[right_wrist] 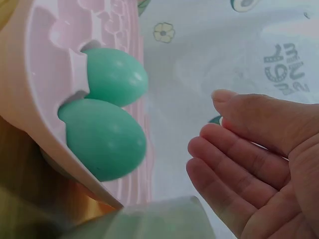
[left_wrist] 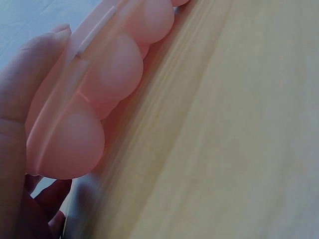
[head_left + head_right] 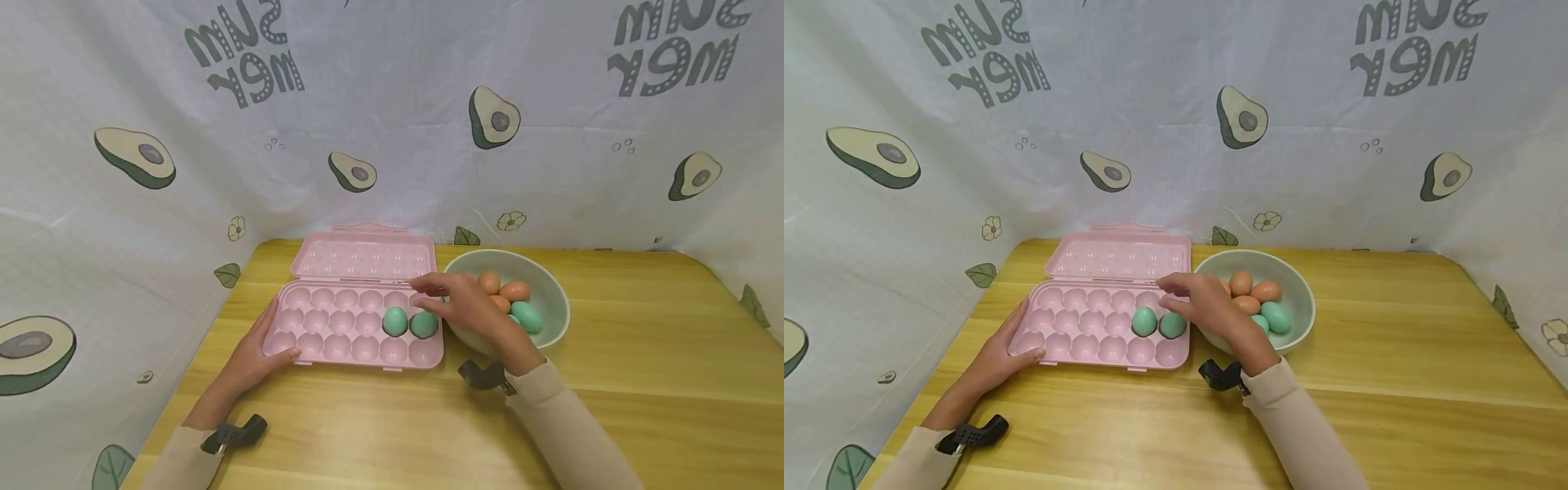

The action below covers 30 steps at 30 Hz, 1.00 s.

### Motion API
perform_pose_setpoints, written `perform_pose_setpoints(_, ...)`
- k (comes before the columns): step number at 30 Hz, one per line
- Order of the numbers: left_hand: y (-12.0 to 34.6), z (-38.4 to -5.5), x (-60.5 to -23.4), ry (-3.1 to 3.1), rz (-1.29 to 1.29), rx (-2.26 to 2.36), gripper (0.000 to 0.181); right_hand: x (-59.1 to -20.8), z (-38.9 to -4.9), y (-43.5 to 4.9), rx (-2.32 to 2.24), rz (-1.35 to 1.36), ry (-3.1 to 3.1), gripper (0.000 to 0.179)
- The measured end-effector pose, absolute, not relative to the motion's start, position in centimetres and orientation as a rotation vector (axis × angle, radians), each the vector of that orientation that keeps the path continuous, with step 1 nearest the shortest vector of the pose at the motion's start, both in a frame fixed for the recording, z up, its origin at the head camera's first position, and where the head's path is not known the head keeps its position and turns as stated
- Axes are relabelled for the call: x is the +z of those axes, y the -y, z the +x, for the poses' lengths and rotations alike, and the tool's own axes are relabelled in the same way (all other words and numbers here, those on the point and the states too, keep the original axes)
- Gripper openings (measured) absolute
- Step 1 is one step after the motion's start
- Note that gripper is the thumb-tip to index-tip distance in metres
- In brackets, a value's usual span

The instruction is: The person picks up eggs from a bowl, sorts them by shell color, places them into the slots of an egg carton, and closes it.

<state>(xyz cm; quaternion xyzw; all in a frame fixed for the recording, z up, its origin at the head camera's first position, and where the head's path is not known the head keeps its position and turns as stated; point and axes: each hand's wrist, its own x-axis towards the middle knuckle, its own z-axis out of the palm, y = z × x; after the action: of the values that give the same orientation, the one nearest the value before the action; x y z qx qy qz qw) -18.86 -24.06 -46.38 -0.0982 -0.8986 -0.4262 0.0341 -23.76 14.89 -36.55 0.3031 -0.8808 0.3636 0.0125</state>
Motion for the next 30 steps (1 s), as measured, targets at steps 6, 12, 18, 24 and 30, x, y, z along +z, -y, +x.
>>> perform_pose_setpoints(6,24.0,-18.9,-46.4,2.768,-0.31,-1.318,0.108,-36.6,-24.0,-16.2,1.193,0.951,2.698,0.034)
perform_pose_setpoints(12,24.0,-18.9,-46.3,2.764,-0.307,-1.313,0.107,-36.4,-23.9,-17.6,1.222,0.943,2.668,0.028)
perform_pose_setpoints(18,24.0,-18.9,-46.2,2.774,-0.292,-1.318,0.108,-35.9,-23.6,-19.1,1.195,0.872,2.711,0.028)
perform_pose_setpoints(24,24.0,-18.9,-46.1,2.772,-0.287,-1.316,0.108,-35.9,-23.5,-20.5,1.123,0.874,2.708,0.03)
perform_pose_setpoints(30,24.1,-19.0,-46.1,2.776,-0.295,-1.307,0.108,-35.7,-23.1,-22.2,1.154,0.879,2.692,0.029)
